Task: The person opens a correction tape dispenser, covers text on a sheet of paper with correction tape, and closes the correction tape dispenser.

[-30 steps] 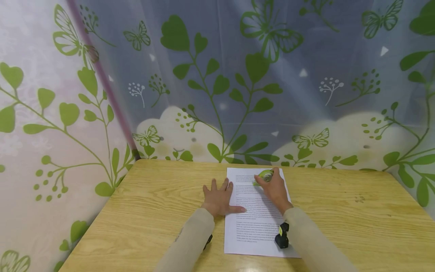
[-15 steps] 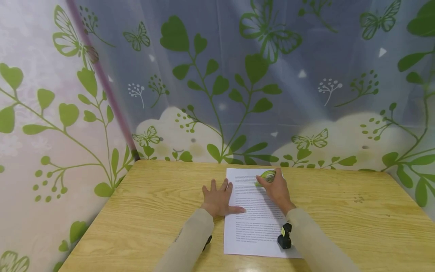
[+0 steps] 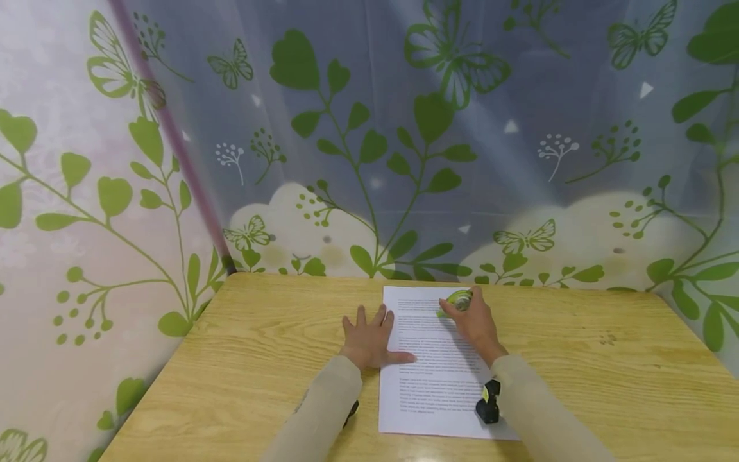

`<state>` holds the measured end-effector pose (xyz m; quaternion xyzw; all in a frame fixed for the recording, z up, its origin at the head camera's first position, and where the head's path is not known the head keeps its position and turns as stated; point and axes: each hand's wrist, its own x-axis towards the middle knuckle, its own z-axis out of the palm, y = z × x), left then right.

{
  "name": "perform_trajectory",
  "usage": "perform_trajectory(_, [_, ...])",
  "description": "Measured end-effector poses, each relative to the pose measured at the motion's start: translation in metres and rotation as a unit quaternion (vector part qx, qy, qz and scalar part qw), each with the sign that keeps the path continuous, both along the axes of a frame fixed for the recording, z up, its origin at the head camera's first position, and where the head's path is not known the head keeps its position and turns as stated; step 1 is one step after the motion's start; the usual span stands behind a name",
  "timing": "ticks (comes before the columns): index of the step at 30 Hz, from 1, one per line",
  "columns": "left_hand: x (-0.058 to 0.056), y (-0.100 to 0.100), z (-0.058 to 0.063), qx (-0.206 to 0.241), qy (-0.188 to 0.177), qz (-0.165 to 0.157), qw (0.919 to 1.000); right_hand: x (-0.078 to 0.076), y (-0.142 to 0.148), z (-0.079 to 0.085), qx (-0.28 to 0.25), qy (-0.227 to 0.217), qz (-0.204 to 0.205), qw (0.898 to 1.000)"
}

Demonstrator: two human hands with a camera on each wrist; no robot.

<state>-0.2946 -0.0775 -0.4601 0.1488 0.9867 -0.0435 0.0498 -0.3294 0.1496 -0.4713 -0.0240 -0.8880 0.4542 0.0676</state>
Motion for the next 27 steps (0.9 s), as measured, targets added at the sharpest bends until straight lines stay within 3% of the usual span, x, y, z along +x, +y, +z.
perform_trajectory(8, [0.0, 0.0, 0.001, 0.003, -0.004, 0.002, 1.0, -0.001, 0.004, -0.001, -0.024, 0.004, -0.002, 1.0])
perform_trajectory(27, [0.001, 0.0, 0.0, 0.007, -0.004, 0.0, 1.0, 0.001, 0.015, 0.001, -0.02, -0.008, 0.007, 1.0])
